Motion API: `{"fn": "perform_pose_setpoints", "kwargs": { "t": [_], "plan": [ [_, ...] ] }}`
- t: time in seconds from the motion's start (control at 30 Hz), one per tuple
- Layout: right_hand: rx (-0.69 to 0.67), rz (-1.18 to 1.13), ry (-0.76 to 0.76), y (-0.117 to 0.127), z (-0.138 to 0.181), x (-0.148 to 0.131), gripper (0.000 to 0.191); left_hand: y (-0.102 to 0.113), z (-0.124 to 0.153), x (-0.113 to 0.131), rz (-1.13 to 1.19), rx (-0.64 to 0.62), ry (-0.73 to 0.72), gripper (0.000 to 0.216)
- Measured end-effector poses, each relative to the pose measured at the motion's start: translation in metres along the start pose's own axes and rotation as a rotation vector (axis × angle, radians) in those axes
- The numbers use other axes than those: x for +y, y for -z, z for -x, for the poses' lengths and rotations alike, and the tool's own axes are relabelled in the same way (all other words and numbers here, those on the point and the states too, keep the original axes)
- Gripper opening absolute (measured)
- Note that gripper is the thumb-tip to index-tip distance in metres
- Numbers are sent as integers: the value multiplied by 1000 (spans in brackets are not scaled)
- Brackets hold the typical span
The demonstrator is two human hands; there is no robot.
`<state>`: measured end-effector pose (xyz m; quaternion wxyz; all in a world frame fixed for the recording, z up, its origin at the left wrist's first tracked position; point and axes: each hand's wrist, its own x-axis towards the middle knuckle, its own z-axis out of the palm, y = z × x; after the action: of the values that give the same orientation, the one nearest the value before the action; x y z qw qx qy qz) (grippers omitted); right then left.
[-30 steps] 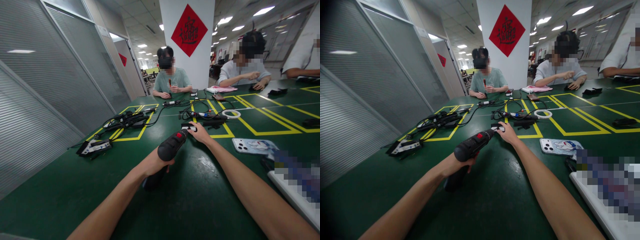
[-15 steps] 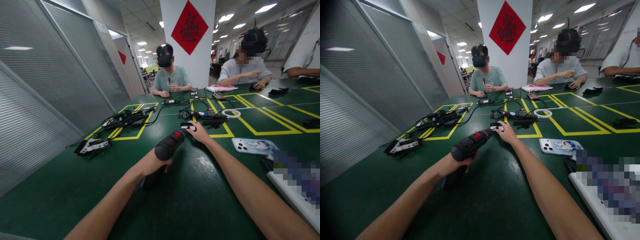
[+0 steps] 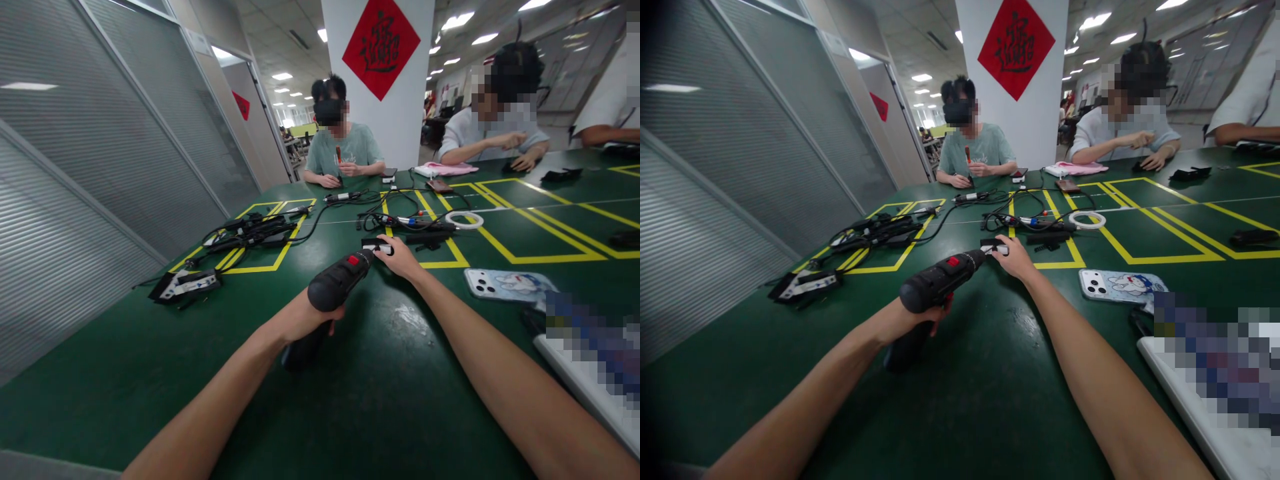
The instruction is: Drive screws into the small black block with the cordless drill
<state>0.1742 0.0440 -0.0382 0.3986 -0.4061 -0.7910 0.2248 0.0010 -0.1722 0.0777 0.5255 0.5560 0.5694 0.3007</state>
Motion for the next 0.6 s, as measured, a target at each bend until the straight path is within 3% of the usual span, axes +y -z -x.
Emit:
{"fn": "perform_pose_setpoints", "kwargs": {
  "t": [0.27,0.6],
  "plan": [
    [9,5,3,-1,0,0,47,5,-7,-18,-21,33,-27,30],
    [9,-3,11,-2,-1,2,47,1,-5,-12,50,12,-88,25]
  ]
}}
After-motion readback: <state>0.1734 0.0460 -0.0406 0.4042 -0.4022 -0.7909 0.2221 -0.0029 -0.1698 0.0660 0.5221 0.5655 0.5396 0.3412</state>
